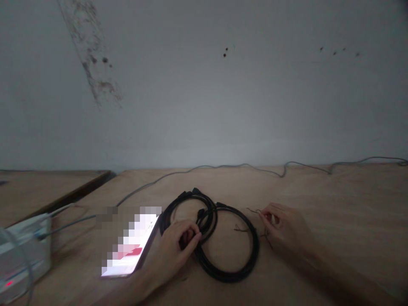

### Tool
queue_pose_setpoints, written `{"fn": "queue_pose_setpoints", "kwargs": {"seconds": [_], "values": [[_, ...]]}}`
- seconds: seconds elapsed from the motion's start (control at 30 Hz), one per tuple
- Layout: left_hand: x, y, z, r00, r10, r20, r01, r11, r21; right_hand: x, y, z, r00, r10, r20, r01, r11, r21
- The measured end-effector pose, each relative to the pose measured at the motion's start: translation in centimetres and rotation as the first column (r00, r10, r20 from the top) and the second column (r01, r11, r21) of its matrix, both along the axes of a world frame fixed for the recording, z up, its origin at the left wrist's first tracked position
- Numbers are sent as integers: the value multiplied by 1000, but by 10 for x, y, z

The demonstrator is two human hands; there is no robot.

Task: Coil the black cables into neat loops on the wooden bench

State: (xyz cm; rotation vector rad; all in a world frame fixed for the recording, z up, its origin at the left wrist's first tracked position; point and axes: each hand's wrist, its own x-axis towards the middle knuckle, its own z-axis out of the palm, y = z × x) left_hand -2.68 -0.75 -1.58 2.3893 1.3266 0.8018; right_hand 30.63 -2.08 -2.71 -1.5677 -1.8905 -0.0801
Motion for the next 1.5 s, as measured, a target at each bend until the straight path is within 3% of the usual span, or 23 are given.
{"fn": "queue_pose_setpoints", "kwargs": {"seconds": [0.13,0.33,0.4,0.5,0.6,0.67,0.83,1.13,1.33,1.5], "values": [[-3,3,-1,999,-35,32,33,998,47,12,6,-3,989,-132,72,135,990,-44],[-3,6,0,998,-13,53,12,1000,28,19,9,-4,970,-189,153,204,975,-89],[-3,6,-1,999,-4,47,3,1000,19,17,8,-3,981,-143,133,150,987,-49],[-4,5,-2,999,13,48,-13,1000,9,9,5,-4,995,55,77,-54,998,-22],[-4,5,-3,998,24,56,-24,1000,2,0,2,-10,968,249,37,-247,967,-55],[-4,6,-4,998,26,55,-26,1000,1,-5,0,-16,949,313,38,-311,949,-58],[-5,8,-6,999,30,34,-31,999,25,-15,4,-23,937,333,107,-324,941,-95],[-6,8,-6,999,16,42,-16,1000,4,-37,16,-11,934,294,203,-239,936,-257],[-5,9,-5,999,3,36,-3,1000,16,-30,19,-15,966,244,-88,-258,936,-239],[-5,9,-5,999,-9,38,9,1000,6,-23,26,-21,889,234,-394,-353,898,-264]]}}
